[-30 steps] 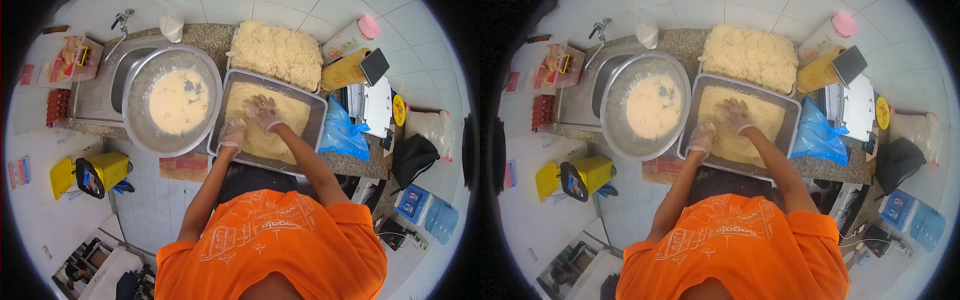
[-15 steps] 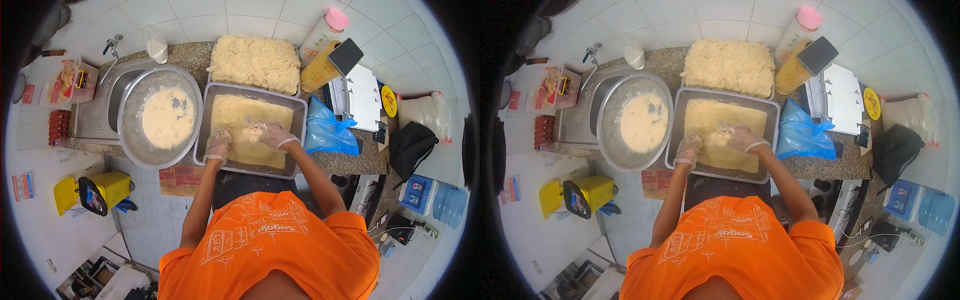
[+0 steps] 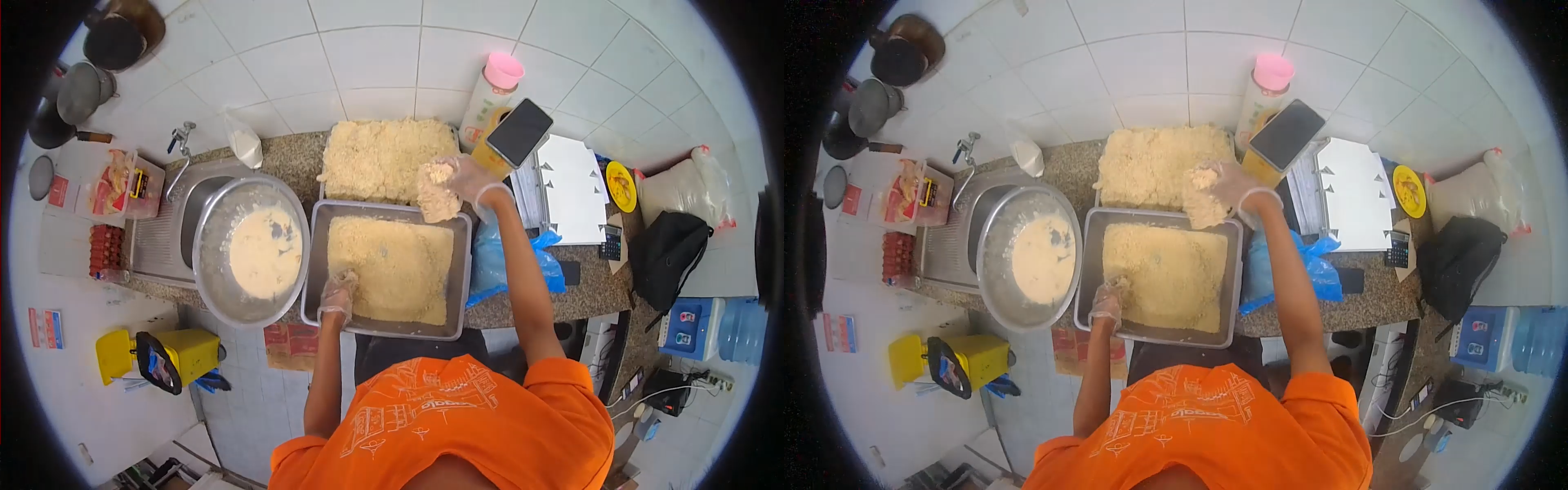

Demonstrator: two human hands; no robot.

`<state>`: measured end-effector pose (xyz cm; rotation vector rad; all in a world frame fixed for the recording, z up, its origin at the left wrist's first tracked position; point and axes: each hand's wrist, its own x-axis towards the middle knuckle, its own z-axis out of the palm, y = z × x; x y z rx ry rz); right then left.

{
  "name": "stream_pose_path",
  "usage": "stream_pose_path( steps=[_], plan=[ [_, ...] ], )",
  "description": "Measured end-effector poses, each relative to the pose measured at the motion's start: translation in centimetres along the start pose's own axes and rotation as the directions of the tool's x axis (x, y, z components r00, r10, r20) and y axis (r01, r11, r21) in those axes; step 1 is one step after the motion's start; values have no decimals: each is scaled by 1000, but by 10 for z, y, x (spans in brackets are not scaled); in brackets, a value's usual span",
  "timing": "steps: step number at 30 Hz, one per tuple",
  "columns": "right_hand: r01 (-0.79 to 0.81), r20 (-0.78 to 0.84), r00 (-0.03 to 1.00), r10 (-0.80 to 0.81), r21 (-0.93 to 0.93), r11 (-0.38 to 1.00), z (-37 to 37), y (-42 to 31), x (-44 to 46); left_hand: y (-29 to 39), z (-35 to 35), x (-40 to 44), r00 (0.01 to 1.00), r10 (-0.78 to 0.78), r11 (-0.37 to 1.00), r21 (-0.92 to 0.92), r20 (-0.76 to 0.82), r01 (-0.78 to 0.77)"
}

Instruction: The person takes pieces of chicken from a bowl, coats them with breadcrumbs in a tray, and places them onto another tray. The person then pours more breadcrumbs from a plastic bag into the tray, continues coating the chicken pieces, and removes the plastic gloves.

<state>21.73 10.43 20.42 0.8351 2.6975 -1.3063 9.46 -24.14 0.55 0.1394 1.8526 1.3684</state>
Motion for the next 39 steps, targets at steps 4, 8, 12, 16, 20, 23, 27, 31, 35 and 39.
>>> stream_pose_path(
  steps=[4, 8, 12, 16, 20, 23, 27, 31, 35, 39],
  plan=[
    [-230, -19, 973, 229, -80, 970, 40, 98, 87, -73, -16, 37, 988, 149, 988, 30, 26, -150],
    [-294, -364, 904, 223, -155, 943, 81, 144, 113, 4, 4, -7, 995, -90, 986, -147, -35, 84],
    [-109, -630, 714, -307, -532, 839, 106, 139, 106, 1, 4, -6, 996, -73, 954, -297, -57, 53],
    [20, -503, 672, -544, -721, 693, 112, 114, 97, 15, 13, -4, 990, -125, 966, -234, -66, 106],
    [121, 174, 985, -6, -661, 740, 84, -27, 36, 63, 29, -14, 981, -186, 779, -599, 61, 185],
    [141, -8, 990, -142, -97, 985, 202, -28, -6, 52, 54, 7, 995, -92, 604, -792, 34, 84],
    [-549, 311, 784, 537, 751, 367, 264, -24, 10, 43, 96, 5, 994, -58, 609, -786, 90, 107],
    [-478, 272, 815, 512, 815, 327, 257, -45, -4, 6, 87, 34, 984, 84, 382, -917, 157, 114],
    [-448, 226, 827, 515, 819, 359, 260, -67, -2, -2, 105, 29, 986, 137, 753, -657, 98, -40],
    [-312, 63, 860, 507, 850, 424, 271, -93, 13, 50, 51, 20, 967, 87, 671, -732, 240, 121]
  ],
)
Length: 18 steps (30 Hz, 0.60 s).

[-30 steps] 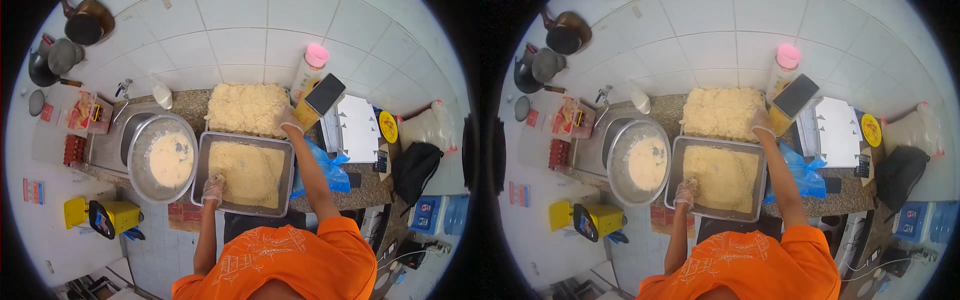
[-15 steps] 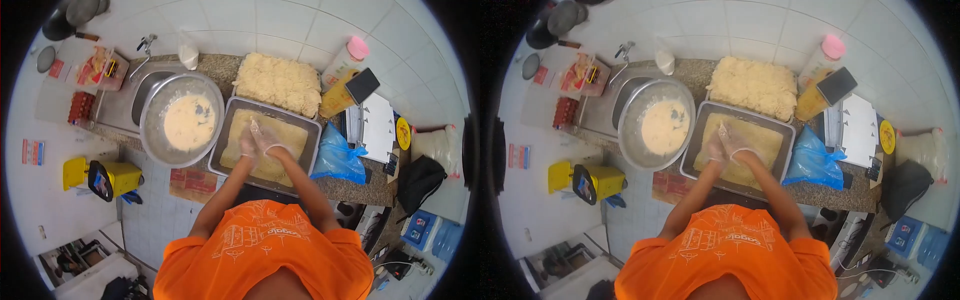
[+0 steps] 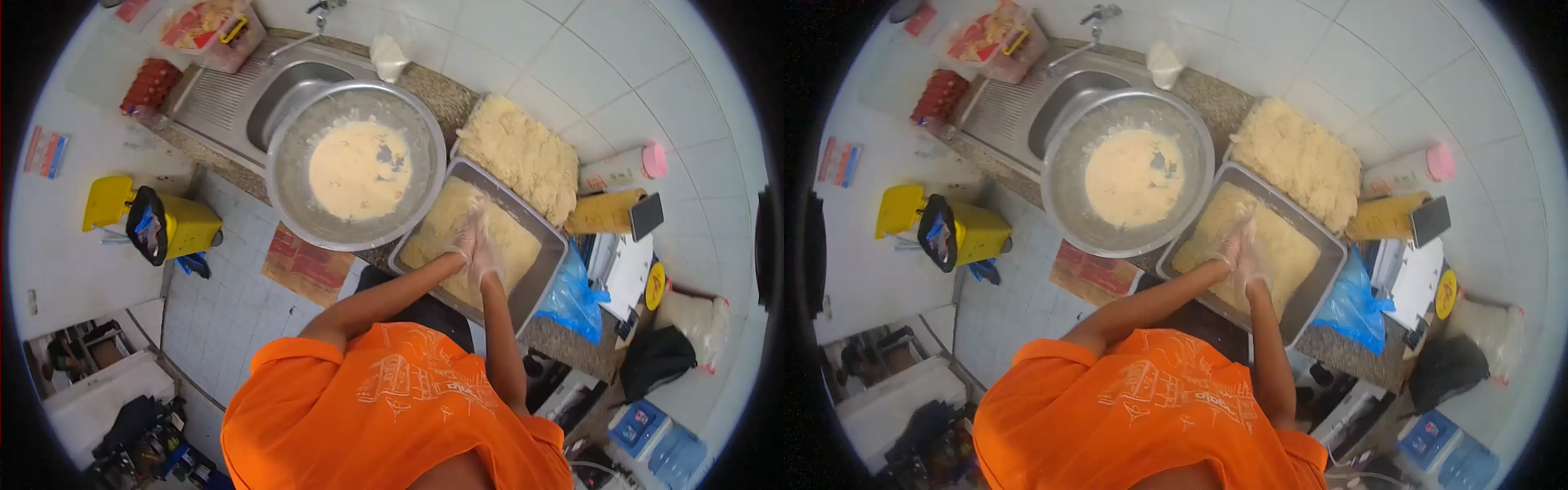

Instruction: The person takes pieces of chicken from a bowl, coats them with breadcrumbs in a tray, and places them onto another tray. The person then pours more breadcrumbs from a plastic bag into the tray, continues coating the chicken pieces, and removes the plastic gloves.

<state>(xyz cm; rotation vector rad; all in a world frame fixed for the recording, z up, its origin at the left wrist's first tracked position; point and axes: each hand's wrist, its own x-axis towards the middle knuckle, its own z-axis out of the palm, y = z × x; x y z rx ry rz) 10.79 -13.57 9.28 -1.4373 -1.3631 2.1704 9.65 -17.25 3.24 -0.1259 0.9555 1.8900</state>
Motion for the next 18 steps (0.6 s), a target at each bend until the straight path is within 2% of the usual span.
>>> stream_pose_path(
  steps=[1, 3, 5, 6, 7, 8, 9, 10, 11, 12, 13, 14, 15, 16, 17, 18],
  plan=[
    [45, -40, 998, -45, -1, 999, -2, 2, -4, -5, -1, -9, 999, -33, 999, -16, 12, 33],
    [97, -121, 988, -97, -10, 995, -12, 10, -8, -15, 3, -20, 994, -24, 996, 87, 110, 15],
    [160, -1, 987, -161, -89, 983, -19, 25, -8, 25, 10, -15, 982, -81, 995, -38, 169, 88],
    [135, 18, 991, -134, -243, 961, -16, 7, -32, 40, 5, -7, 976, -113, 992, -39, 187, 122],
    [122, -15, 991, -129, -244, 962, -28, 7, -35, 54, -2, 3, 955, -199, 967, 202, 220, 154],
    [244, -17, 958, -288, -481, 842, -44, 2, -32, 61, -5, 3, 932, -276, 890, 430, 236, 155],
    [335, 34, 902, -431, -686, 646, -58, -6, -26, 63, -5, -3, 927, -284, 892, 423, 244, 161],
    [331, 30, 901, -433, -691, 643, -66, -16, -17, 64, -5, -10, 949, -112, 735, 667, 296, -121],
    [229, -144, 860, -490, -748, 623, -71, -27, -7, 66, -3, -17, 917, 38, 445, 815, 397, -371],
    [121, -305, 781, -545, -783, 611, -74, -32, -3, 62, -2, -33, 914, 39, 442, 813, 404, -378],
    [132, -302, 776, -554, -781, 611, -69, -35, -7, 57, -3, -55, 876, 122, 331, 813, 466, -479],
    [62, -366, 744, -559, -795, 603, -56, -41, -12, 59, -1, -69, 826, 202, 206, 802, 527, -561],
    [-1, -414, 714, -564, -807, 591, -39, -44, -16, 65, 1, -74, 825, 224, 192, 806, 519, -560],
    [170, -352, 723, -594, -743, 647, -24, -40, -25, 73, 5, -81, 886, 202, 199, 868, 417, -454],
    [199, -316, 736, -599, -744, 637, -14, -31, -30, 79, 6, -88, 936, 183, 208, 918, 302, -337],
    [371, -162, 747, -645, -704, 606, -5, -23, -33, 86, 6, -91, 934, 225, 203, 924, 277, -323]
  ],
)
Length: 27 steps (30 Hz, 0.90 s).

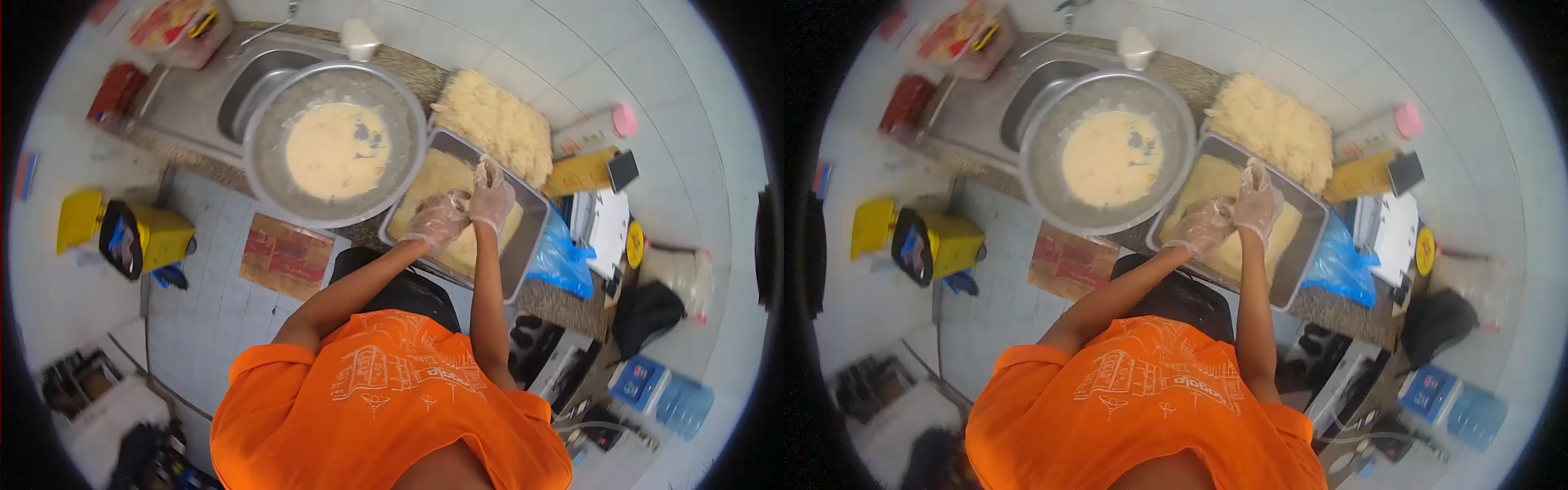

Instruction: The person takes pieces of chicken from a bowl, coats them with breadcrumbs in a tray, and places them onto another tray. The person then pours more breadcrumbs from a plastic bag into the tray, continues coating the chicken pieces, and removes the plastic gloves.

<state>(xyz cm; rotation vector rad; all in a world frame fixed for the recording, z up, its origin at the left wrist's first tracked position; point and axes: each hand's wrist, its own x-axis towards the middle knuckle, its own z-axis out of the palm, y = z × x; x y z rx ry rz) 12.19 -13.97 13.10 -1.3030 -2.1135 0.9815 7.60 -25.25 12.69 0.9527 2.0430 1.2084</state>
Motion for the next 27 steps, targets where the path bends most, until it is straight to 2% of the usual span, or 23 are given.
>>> stream_pose_path(
  steps=[1, 2, 3, 5, 6, 8, 9, 10, 11, 12, 13, 14, 15, 17, 18, 19, 20, 21, 22, 23, 25, 26, 27],
  plan=[
    [134, 85, 986, -145, 123, 983, 8, -6, -11, 1, -11, 2, 998, 17, 998, 54, -53, -14],
    [68, 181, 979, -97, 158, 985, 14, -19, -26, -1, -22, 0, 993, 31, 994, 112, -111, -18],
    [101, 226, 964, -141, 181, 978, 15, -38, -45, -7, -31, -6, 985, 8, 992, 123, -172, 13],
    [158, 308, 894, -326, 464, 872, 8, -73, -82, -21, -46, -23, 881, 108, 967, 253, -461, 13],
    [159, 372, 835, -405, 542, 825, 7, -78, -95, -19, -58, -38, 855, 93, 965, 258, -510, 49],
    [382, 611, 591, -526, 362, 850, -1, -89, -112, -12, -83, -83, 816, -132, 986, 10, -563, 166],
    [386, 623, 552, -555, 398, 832, 2, -83, -122, -13, -86, -103, 786, -143, 981, 19, -601, 193],
    [656, 591, 382, -711, 369, 659, 9, -73, -132, -16, -89, -123, 757, -170, 977, -8, -631, 213],
    [854, 557, 170, -813, 328, 404, 15, -69, -144, -19, -92, -145, 723, -200, 972, -40, -661, 232],
    [847, 550, 115, -827, 381, 371, 14, -76, -159, -23, -95, -170, 685, -210, 973, -81, -697, 216],
    [583, 669, 42, -742, 586, 562, 5, -88, -178, -35, -101, -195, 640, -233, 964, -88, -733, 250],
    [243, 755, -87, -650, 649, 721, -2, -98, -195, -57, -111, -222, 503, -204, 952, -49, -840, 303],
    [223, 741, -140, -656, 669, 709, -11, -103, -211, -82, -119, -255, 359, -155, 932, -16, -920, 361],
    [-149, 681, -457, -572, 575, 804, -26, -110, -231, -169, -135, -333, -1, -338, 798, -287, -941, 529],
    [-143, 662, -483, -573, 587, 797, -22, -114, -242, -139, -148, -363, -45, -400, 850, -389, -915, 354],
    [-207, 730, -408, -549, 512, 834, -17, -113, -256, -107, -153, -386, -66, -470, 865, -474, -880, 163],
    [-277, 796, -328, -508, 434, 858, -12, -111, -273, -115, -148, -401, -82, -470, 864, -477, -879, 159],
    [-271, 796, -338, -502, 428, 862, -2, -114, -294, -132, -142, -412, -178, -429, 854, -462, -885, 241],
    [-15, 691, -148, -708, 714, 700, 10, -121, -320, -150, -135, -420, -265, -376, 833, -449, -888, 322],
    [292, 470, -26, -882, 848, 443, 24, -125, -343, -165, -129, -421, -268, -376, 835, -450, -887, 317],
    [328, 468, 4, -884, 834, 443, 62, -117, -380, -186, -115, -412, -348, -429, 824, -519, -833, 227],
    [361, 464, 37, -885, 820, 445, 85, -113, -395, -171, -114, -406, -304, -565, 816, -575, -767, -65],
    [362, 456, 35, -889, 823, 437, 107, -111, -406, -155, -114, -403, -215, -678, 725, -594, -702, -349]
  ],
)
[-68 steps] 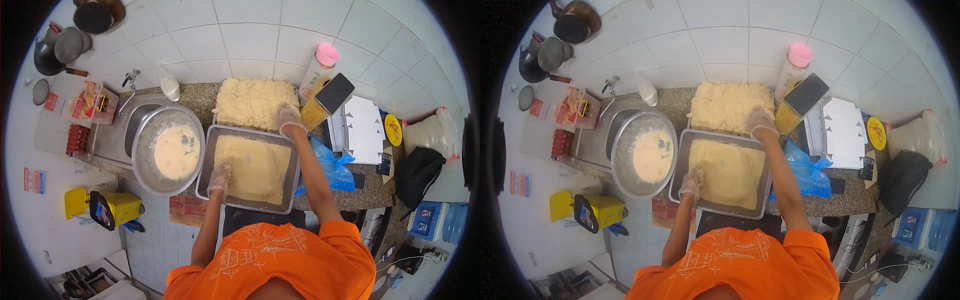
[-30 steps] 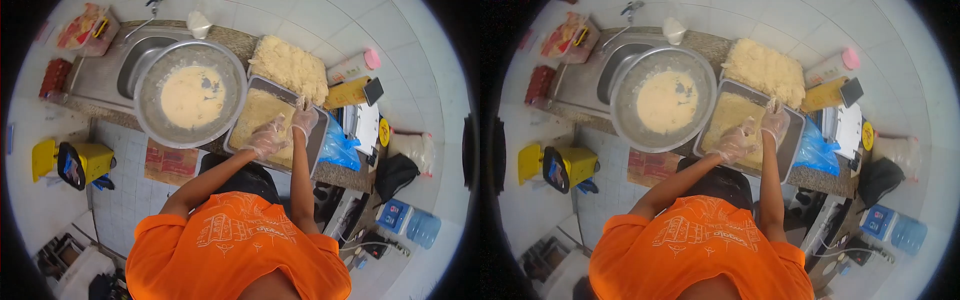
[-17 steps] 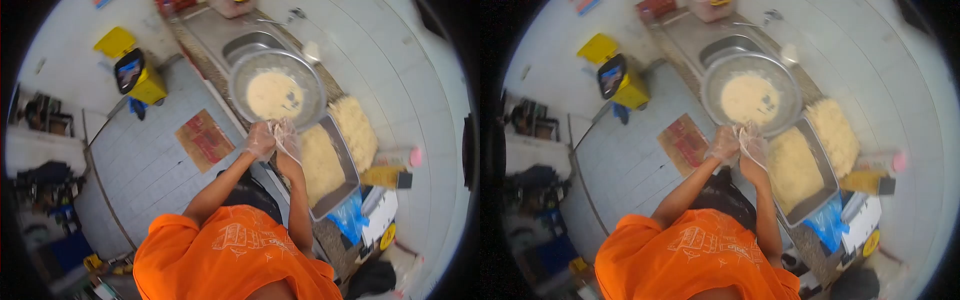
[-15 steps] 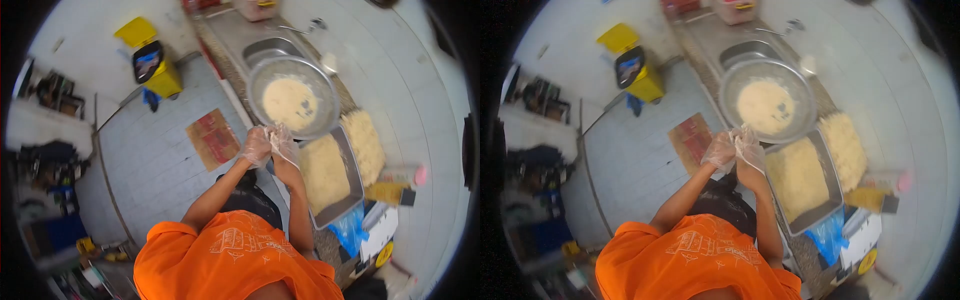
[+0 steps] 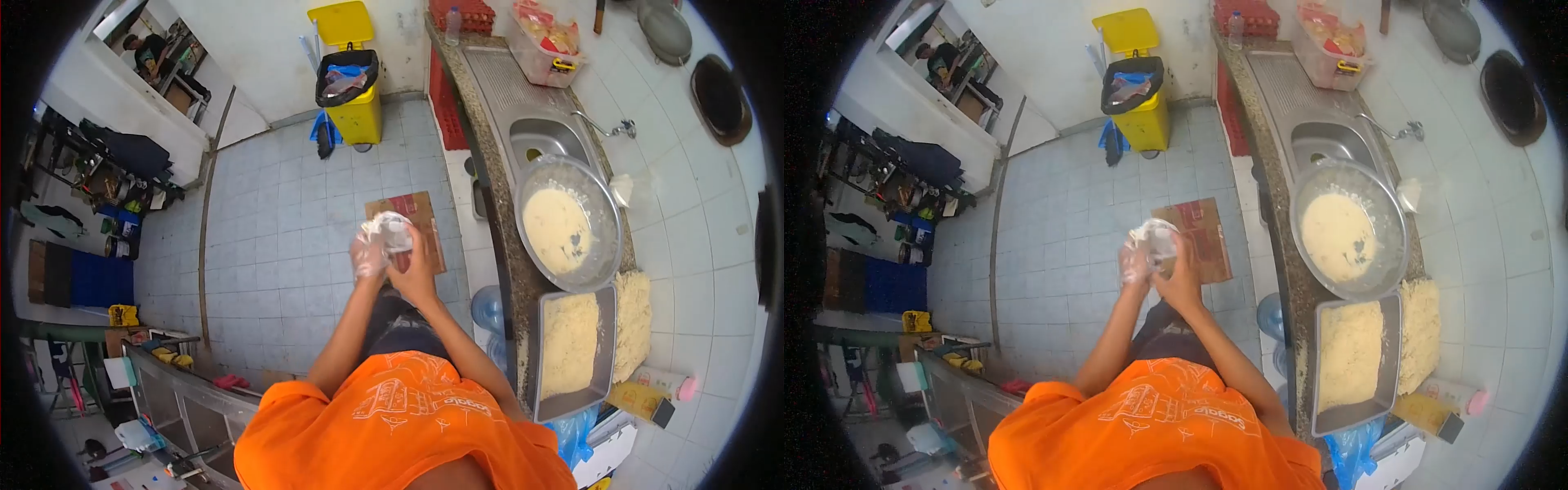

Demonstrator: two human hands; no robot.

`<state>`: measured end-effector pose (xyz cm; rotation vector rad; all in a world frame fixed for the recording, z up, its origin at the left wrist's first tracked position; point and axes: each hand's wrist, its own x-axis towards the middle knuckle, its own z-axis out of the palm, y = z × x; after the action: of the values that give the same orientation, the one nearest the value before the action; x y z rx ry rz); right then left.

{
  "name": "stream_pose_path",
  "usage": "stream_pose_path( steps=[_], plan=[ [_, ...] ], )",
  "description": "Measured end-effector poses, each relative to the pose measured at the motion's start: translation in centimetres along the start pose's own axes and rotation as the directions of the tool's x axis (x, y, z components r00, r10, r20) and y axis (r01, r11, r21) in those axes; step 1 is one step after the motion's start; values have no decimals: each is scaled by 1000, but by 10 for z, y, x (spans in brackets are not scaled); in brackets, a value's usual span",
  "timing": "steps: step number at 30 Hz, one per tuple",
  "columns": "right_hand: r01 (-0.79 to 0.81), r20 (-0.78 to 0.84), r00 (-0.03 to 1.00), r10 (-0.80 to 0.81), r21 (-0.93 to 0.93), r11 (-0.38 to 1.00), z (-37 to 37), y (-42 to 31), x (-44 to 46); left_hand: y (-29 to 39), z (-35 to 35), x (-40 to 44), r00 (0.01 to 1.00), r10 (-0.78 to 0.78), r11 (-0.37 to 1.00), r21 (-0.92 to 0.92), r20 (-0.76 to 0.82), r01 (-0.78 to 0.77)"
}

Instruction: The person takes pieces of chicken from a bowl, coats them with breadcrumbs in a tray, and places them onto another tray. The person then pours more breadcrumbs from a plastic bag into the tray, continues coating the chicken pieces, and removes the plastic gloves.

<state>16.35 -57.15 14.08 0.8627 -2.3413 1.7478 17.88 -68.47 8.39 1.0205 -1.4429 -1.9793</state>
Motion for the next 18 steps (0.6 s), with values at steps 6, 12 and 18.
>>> stream_pose_path(
  steps=[6, 12, 18],
  plan=[
    [-107, 399, 909, 118, -51, 993, 110, 76, 33, -27, -52, 63, 941, -337, 901, -298, -26, 315],
    [-214, 736, 676, -30, 234, 948, 211, 36, 115, -9, -144, 182, 931, -340, 897, -342, -129, 280],
    [-335, 728, 685, 0, 316, 888, 285, 47, 180, 45, -164, 257, 925, -358, 881, -376, -130, 288]
  ],
)
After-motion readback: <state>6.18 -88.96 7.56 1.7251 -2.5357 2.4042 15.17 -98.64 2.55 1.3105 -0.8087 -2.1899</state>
